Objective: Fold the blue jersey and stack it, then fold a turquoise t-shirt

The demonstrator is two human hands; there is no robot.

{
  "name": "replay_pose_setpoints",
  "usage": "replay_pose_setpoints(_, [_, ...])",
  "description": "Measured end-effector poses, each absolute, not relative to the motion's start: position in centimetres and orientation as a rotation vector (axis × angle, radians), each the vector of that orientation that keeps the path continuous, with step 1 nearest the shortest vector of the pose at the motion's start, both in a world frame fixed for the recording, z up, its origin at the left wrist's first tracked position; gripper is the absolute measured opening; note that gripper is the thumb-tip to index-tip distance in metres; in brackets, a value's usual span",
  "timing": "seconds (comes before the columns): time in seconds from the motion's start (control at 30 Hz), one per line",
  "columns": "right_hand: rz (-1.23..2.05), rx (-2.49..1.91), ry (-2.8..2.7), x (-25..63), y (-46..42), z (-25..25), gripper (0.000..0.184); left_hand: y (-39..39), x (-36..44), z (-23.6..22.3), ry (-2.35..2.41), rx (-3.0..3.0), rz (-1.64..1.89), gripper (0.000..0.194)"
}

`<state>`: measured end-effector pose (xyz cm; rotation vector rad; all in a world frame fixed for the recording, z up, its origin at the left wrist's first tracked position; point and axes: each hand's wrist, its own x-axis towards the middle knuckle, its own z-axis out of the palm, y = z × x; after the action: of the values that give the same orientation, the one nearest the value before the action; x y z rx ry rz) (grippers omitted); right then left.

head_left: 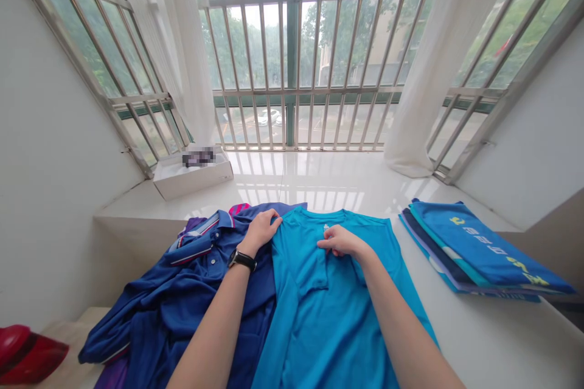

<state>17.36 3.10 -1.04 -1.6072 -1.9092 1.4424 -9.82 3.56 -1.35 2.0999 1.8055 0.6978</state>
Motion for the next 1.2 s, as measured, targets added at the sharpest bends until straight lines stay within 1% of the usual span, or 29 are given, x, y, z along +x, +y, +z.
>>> replay_pose_setpoints(0.17, [1.438, -1.633, -1.889, 17.2, 3.1, -1.0, 0.036, 2.9, -9.1, -0.4, 1.87, 2.191, 0.576, 0.016])
replay_pose_setpoints(0.3, [1.459, -1.617, -1.879, 17.2, 3.0, -1.0, 0.036, 2.0, -7.3, 1.7, 1.926, 2.307, 0.552, 0.022])
replay_pose_setpoints(0.43, [1.424, -1.616, -1.884, 16.9, 3.1, -1.1, 0.035, 1.0, -4.6, 3.2, 1.713, 2.403, 0.431, 0.018])
replay_pose_setpoints(0.5, [1.4, -1.613, -1.9, 16.7, 3.0, -1.1, 0.034, 0.8, -3.6, 2.8, 1.658, 2.448, 0.391, 0.021])
replay_pose_setpoints(0.63, [1.417, -1.613, -1.932, 16.8, 2.8, -0.7, 0.035, 1.3, -3.4, 0.4, 1.766, 2.418, 0.389, 0.029])
replay_pose_setpoints(0.73, [1.498, -1.597, -1.992, 17.1, 2.7, -0.5, 0.038, 1.8, -4.0, -0.9, 1.837, 2.366, 0.398, 0.024])
replay_pose_setpoints(0.83, [1.578, -1.565, -2.071, 17.2, 2.5, -0.4, 0.04, 2.1, -4.5, -1.2, 1.833, 2.345, 0.418, 0.021])
replay_pose_setpoints(1.1, [1.831, -1.503, -2.17, 17.5, 1.7, 0.7, 0.035, 2.3, -4.7, -2.0, 1.866, 2.322, 0.472, 0.022])
replay_pose_setpoints(1.2, [1.853, -1.524, -2.203, 17.7, 1.5, 1.0, 0.032, 2.4, -4.8, -2.3, 1.866, 2.355, 0.456, 0.023])
